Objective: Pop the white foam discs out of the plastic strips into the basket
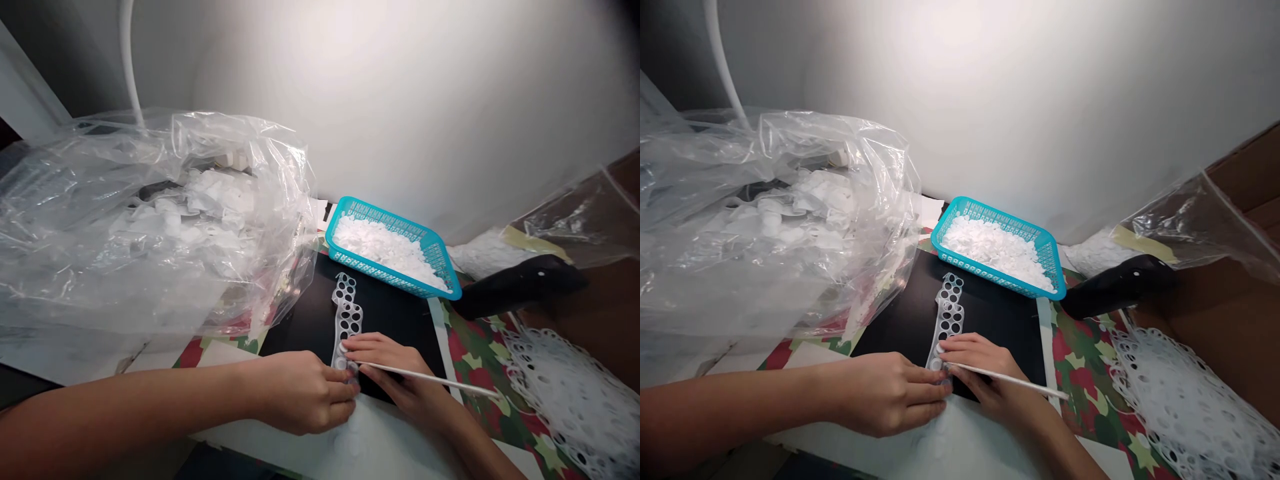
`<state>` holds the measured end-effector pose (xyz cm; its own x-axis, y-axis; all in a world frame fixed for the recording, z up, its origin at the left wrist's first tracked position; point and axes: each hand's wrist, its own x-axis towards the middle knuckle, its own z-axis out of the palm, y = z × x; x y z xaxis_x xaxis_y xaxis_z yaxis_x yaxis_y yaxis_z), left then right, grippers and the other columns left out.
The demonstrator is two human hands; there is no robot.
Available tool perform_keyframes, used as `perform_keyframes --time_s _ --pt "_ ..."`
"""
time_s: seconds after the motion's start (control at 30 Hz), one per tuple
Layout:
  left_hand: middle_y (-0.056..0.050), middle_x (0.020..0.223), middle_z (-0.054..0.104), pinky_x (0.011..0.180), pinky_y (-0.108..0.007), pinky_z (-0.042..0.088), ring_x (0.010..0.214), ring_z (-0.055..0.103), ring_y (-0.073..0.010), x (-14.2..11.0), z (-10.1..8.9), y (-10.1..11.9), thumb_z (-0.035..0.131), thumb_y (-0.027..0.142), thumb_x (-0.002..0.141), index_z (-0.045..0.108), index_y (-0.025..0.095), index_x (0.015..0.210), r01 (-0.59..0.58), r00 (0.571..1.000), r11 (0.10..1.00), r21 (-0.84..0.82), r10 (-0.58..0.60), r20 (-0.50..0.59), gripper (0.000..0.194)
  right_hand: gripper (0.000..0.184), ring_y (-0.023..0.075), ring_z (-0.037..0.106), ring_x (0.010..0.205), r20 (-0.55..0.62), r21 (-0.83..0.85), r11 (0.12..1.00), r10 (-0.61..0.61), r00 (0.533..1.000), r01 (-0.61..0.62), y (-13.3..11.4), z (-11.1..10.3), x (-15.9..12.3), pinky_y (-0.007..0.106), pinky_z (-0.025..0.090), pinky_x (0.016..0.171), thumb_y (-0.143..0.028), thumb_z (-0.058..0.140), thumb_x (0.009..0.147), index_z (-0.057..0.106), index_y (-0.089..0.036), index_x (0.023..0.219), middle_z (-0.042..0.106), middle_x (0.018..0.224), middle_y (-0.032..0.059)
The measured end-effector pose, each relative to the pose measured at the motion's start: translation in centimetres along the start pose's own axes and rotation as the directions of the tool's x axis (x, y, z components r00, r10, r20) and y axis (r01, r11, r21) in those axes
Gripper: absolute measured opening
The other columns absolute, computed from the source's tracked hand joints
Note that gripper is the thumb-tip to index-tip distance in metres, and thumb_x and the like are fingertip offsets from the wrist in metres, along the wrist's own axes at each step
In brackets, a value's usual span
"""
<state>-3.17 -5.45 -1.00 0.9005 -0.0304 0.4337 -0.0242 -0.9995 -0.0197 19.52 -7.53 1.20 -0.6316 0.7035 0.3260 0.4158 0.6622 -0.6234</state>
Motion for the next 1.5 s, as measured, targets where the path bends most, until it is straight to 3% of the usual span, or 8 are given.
perform_keyframes --time_s 0.2,0.57,0.7,0.83,0.97,1.1,1.23,1.5 --pt "-0.011 0.102 0.069 0.074 -0.024 0.054 0.102 0.062 -0.0185 0.1 -0.1 0.1 0.050 0.010 0.090 0.066 0.010 0.092 0.004 1.000 1.000 -0.004 -0.004 -0.009 0.016 0.025 0.0202 0.066 0.105 -0.031 -0.052 0.998 -0.036 0.999 0.034 -0.1 0.1 0.2 0.035 0.057 0.089 -0.014 0.049 0.095 0.065 -0.016 0.114 0.072 0.109 0.0112" --pt "-0.010 0.103 0.069 0.071 -0.024 0.052 0.098 0.062 -0.0181 0.2 -0.3 0.1 0.046 0.010 0.092 0.066 0.012 0.095 0.004 0.999 1.000 -0.001 -0.004 0.040 0.021 0.032 0.0229 0.059 0.114 0.037 -0.331 0.932 -0.145 0.989 0.149 0.6 1.1 -0.8 0.035 0.054 0.095 -0.013 0.049 0.095 0.057 -0.008 0.126 0.066 0.118 0.0166" --pt "-0.009 0.107 0.068 0.070 -0.026 0.053 0.104 0.061 -0.0201 0.1 -0.1 0.0 0.049 0.011 0.090 0.066 0.009 0.097 -0.001 0.999 1.000 -0.011 0.002 0.042 0.019 0.031 0.0206 0.063 0.105 -0.144 -0.302 0.949 -0.139 0.980 0.091 0.2 1.7 -0.4 0.032 0.057 0.089 -0.009 0.044 0.096 0.059 -0.011 0.123 0.069 0.109 0.0140" --pt "-0.009 0.107 0.068 0.062 -0.026 0.052 0.103 0.061 -0.0204 0.0 0.0 -0.1 0.049 0.012 0.091 0.066 0.009 0.102 0.008 0.999 1.000 -0.016 -0.008 0.033 0.021 0.029 0.0186 0.067 0.097 -0.230 -0.246 0.968 -0.007 0.973 -0.051 -0.2 1.9 -0.1 0.029 0.058 0.084 -0.009 0.044 0.095 0.062 -0.016 0.116 0.071 0.104 0.0100" --pt "-0.011 0.106 0.069 0.068 -0.026 0.052 0.105 0.061 -0.0197 0.0 0.0 -0.1 0.048 0.013 0.092 0.066 0.010 0.101 0.008 1.000 1.000 -0.018 -0.007 0.027 0.020 0.026 0.0171 0.067 0.096 -0.195 -0.127 0.989 0.045 0.980 -0.071 -0.2 1.5 -0.1 0.027 0.057 0.083 -0.013 0.044 0.096 0.063 -0.016 0.114 0.071 0.103 0.0088" --pt "-0.008 0.109 0.069 0.073 -0.027 0.053 0.107 0.060 -0.0190 0.0 -0.1 -0.1 0.047 0.012 0.092 0.066 0.010 0.100 0.001 1.000 1.000 -0.023 -0.001 0.029 0.021 0.027 0.0181 0.065 0.101 -0.081 -0.112 0.994 -0.019 0.997 0.010 0.2 1.0 -0.1 0.029 0.057 0.086 -0.012 0.046 0.095 0.062 -0.017 0.116 0.070 0.108 0.0094" --pt "-0.008 0.107 0.069 0.072 -0.026 0.053 0.105 0.061 -0.0189 0.1 -0.1 -0.2 0.046 0.011 0.092 0.066 0.010 0.102 0.003 0.999 1.000 -0.022 -0.002 0.032 0.023 0.030 0.0189 0.066 0.099 -0.136 -0.196 0.980 -0.065 0.989 0.038 0.4 1.3 -0.2 0.029 0.058 0.084 -0.009 0.044 0.095 0.061 -0.016 0.119 0.070 0.106 0.0109" --pt "-0.011 0.108 0.068 0.072 -0.026 0.053 0.106 0.061 -0.0191 0.0 0.1 -0.1 0.047 0.013 0.092 0.066 0.010 0.102 0.009 1.000 1.000 -0.015 -0.009 0.020 0.021 0.029 0.0168 0.066 0.096 -0.235 -0.134 0.983 0.091 0.968 -0.125 -0.2 1.6 -0.1 0.027 0.055 0.085 -0.011 0.044 0.096 0.061 -0.018 0.117 0.070 0.105 0.0078"
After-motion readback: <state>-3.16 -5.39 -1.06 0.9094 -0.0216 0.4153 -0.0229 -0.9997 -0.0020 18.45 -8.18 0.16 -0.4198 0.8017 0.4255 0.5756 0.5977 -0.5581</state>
